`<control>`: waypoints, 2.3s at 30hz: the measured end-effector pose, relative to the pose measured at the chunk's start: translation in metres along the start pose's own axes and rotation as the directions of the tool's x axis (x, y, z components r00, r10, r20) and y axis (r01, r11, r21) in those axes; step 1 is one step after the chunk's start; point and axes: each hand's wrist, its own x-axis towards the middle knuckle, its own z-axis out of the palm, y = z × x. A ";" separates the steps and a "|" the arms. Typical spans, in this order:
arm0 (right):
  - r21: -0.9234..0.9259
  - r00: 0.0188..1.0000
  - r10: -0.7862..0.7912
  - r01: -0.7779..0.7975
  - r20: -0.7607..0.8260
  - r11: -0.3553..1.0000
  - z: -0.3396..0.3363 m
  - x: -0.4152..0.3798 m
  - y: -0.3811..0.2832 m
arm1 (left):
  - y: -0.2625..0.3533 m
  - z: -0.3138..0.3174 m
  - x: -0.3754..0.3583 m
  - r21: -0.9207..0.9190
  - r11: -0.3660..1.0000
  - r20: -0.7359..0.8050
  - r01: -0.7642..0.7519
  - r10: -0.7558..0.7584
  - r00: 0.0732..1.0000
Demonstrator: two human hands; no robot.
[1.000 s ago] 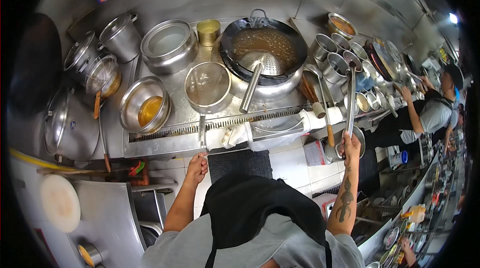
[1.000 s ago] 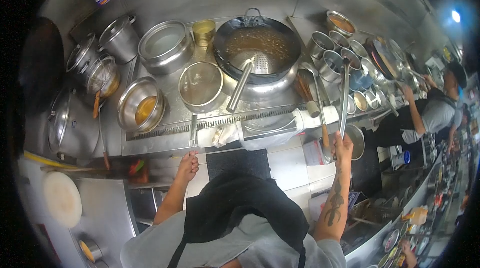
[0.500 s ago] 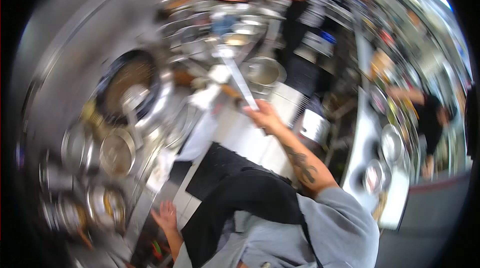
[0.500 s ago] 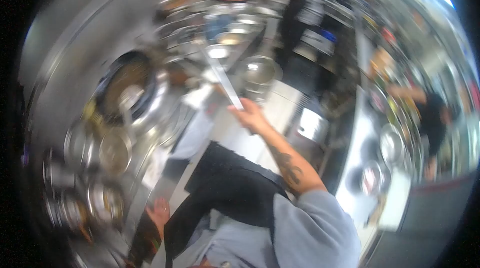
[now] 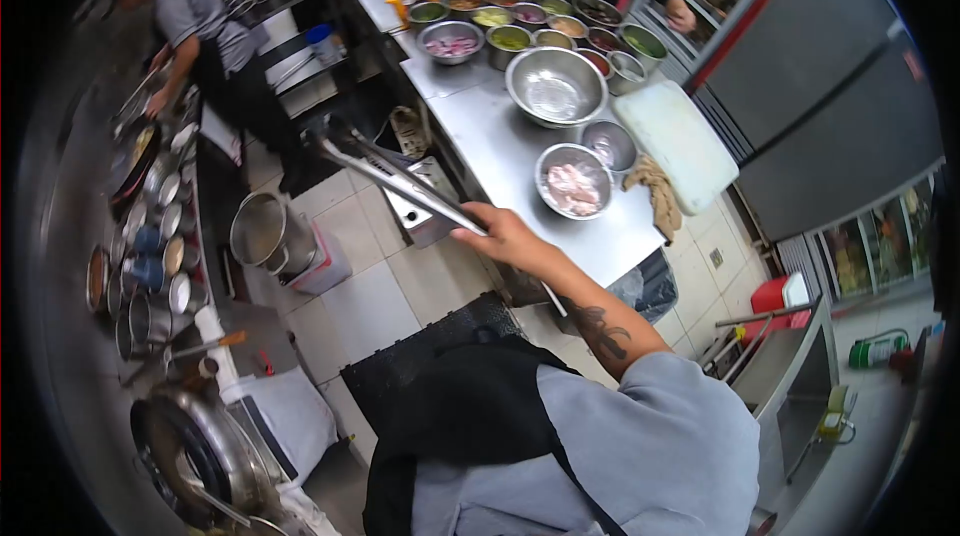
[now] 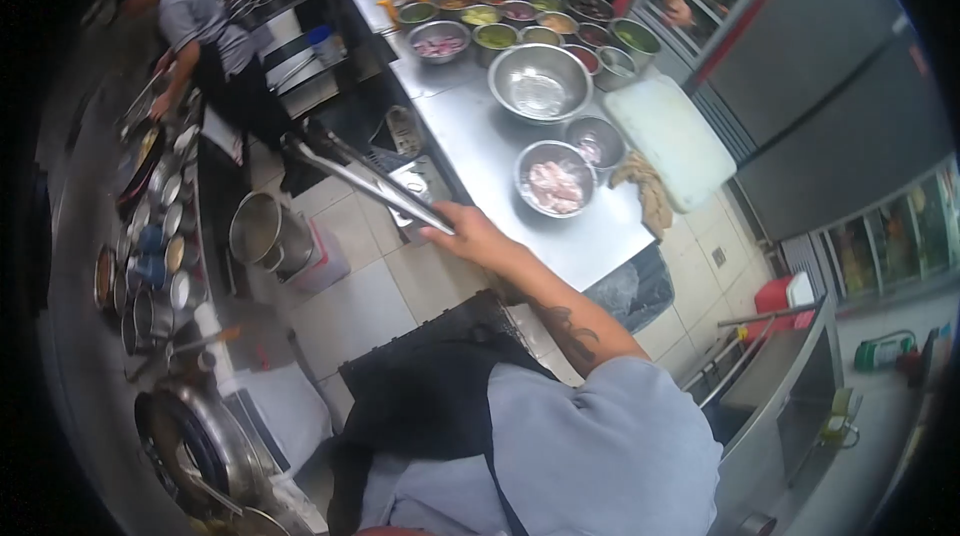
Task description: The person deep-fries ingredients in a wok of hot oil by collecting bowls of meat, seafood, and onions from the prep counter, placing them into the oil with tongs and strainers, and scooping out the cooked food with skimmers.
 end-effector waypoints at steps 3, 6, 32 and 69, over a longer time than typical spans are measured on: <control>-0.211 0.978 -0.015 -0.029 -0.206 0.977 -0.073 -0.043 0.034 | 0.084 0.057 0.038 0.209 0.865 0.143 -0.456 0.434 0.890; -0.238 0.929 0.103 -0.196 -0.356 0.951 -0.132 -0.093 0.028 | 0.264 0.164 -0.035 -0.169 0.882 0.405 -0.439 0.468 0.785; -0.653 0.994 -0.098 0.037 -0.057 0.756 -0.155 -0.126 -0.018 | 0.419 0.270 -0.174 -0.619 0.694 0.422 -0.369 0.690 0.588; -0.284 0.095 -0.692 0.945 0.716 -0.164 0.238 0.019 -0.402 | 0.237 -0.227 -0.141 -0.646 -0.023 -0.741 -0.763 0.261 0.619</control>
